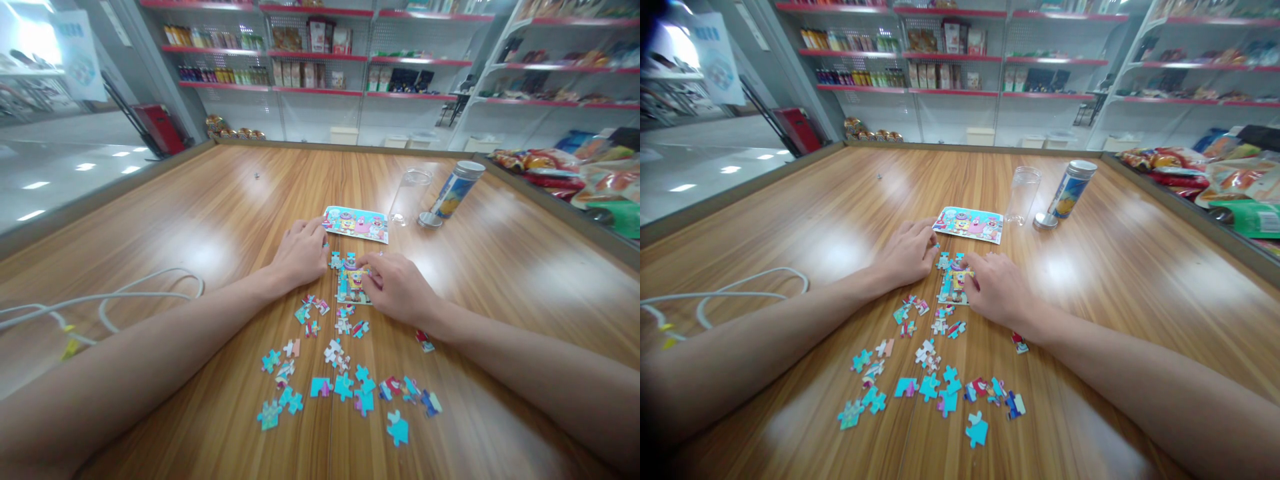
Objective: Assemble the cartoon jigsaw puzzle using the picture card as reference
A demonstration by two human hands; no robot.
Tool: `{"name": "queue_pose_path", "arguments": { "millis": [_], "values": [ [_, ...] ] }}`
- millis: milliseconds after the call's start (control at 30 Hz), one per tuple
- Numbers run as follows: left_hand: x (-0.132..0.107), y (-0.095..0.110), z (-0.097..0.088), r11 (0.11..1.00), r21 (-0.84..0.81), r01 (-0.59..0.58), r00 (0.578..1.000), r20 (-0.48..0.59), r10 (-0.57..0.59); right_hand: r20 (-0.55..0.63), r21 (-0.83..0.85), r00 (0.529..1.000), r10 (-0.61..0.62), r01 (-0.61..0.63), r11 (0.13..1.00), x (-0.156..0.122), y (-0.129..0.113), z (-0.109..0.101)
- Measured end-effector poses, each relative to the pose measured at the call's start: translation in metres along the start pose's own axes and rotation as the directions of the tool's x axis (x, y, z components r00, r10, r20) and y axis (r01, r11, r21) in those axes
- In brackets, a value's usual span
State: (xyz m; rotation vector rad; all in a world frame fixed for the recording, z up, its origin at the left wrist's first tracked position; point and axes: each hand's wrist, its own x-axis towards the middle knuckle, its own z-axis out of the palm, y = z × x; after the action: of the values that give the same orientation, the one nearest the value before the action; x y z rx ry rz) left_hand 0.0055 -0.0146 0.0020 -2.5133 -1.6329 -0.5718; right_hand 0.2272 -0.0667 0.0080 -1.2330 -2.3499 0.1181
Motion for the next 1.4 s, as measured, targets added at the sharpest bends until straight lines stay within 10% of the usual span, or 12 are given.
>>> {"name": "queue_pose_path", "arguments": {
  "millis": [1400],
  "values": [
    [0.0, -0.0037, 0.0073, 0.987, -0.106, -0.12, 0.987, 0.099, 0.13, 0.001, -0.001, 1.0, -0.014, 0.014, 1.0, 0.0002, 0.0004, 0.0008]
  ]
}}
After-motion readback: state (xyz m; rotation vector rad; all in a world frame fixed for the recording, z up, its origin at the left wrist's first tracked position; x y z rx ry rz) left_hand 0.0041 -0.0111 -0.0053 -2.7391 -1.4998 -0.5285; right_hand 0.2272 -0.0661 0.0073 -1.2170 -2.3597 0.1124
